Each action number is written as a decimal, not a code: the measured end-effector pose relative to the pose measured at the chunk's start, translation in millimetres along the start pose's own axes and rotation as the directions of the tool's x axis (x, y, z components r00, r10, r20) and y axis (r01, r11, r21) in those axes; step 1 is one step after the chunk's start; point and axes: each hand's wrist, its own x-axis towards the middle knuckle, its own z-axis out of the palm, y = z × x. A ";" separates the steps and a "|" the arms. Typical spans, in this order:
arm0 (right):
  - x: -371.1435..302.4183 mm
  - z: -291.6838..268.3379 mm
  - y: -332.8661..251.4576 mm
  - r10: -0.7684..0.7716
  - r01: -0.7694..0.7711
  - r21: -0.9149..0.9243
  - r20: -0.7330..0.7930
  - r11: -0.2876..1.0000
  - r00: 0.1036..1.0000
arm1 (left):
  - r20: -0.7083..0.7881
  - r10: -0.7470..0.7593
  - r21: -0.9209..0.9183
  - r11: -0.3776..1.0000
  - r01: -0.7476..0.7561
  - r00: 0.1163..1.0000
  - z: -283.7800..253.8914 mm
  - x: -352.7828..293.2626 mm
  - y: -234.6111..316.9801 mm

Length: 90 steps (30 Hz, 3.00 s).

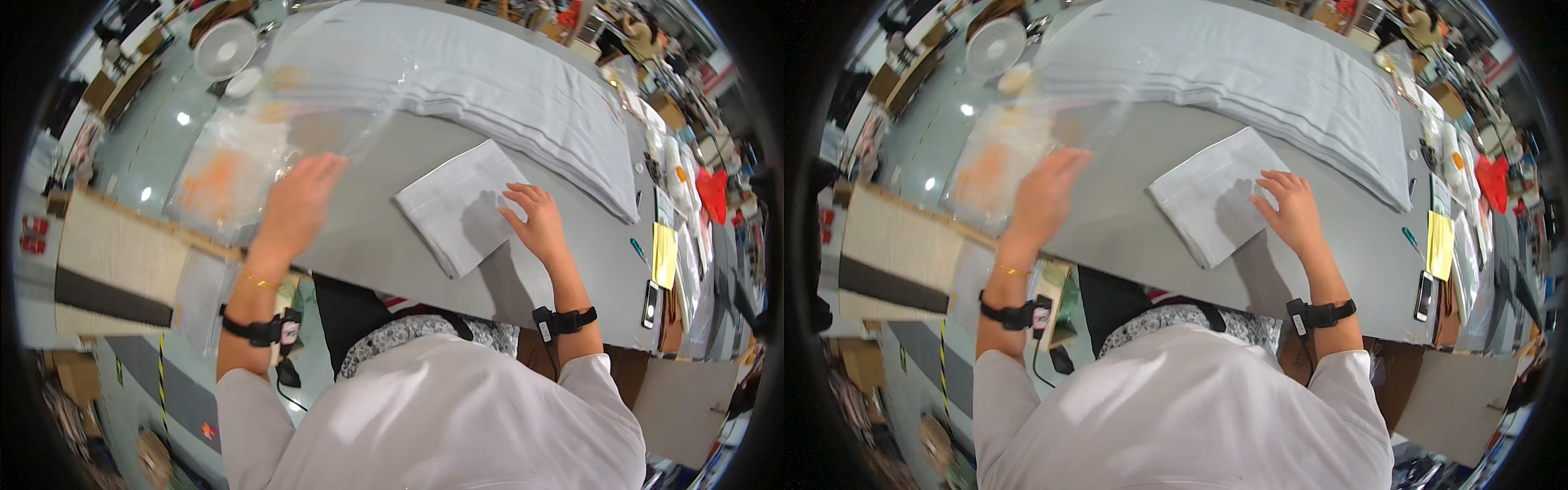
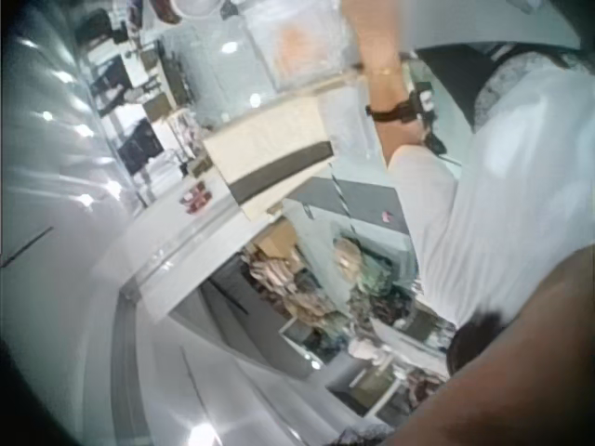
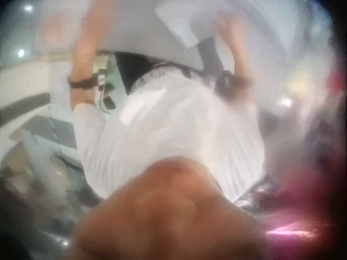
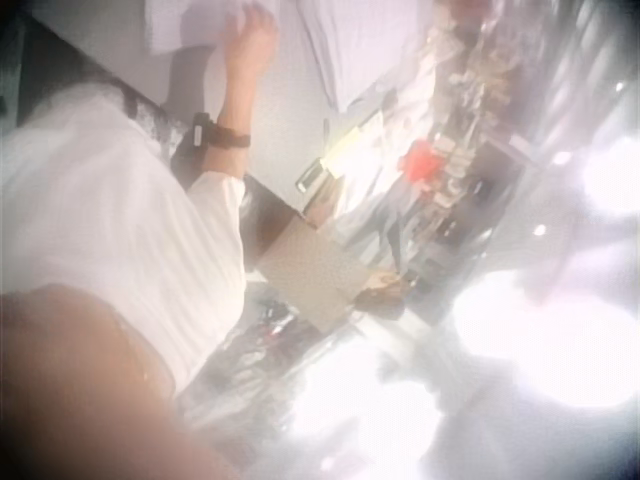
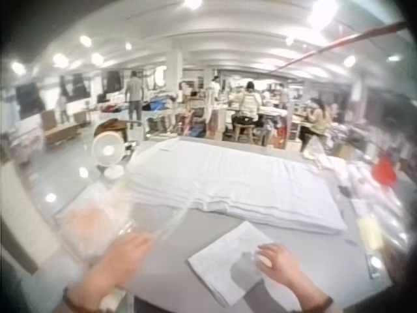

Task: The person repeatedly folds light gray garments on a table and places each folded item into a clear plastic bag. The person then stacks the packaged items on a nearby surface. The process is repeated multiple times with consistent folding and bagging.

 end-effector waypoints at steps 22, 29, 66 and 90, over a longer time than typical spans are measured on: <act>0.0 58.9 -15.3 -0.006 0.016 0.149 -0.068 0.989 0.998 | 0.527 -0.238 -0.611 0.562 0.558 0.816 126.0 -17.3 52.4; 18.7 68.4 -79.2 -0.197 0.233 0.236 -0.167 0.943 0.966 | 0.396 -0.228 -0.335 0.866 0.371 0.890 124.6 -36.1 105.3; 71.8 154.4 -95.2 -0.107 0.241 -0.341 0.366 0.909 0.924 | 0.094 0.009 0.021 1.000 -0.011 0.996 71.8 -70.3 118.1; 33.7 114.6 -119.6 -0.324 0.316 0.075 0.300 0.946 0.897 | 0.259 -0.109 -0.185 0.970 0.160 0.960 92.8 -98.1 134.8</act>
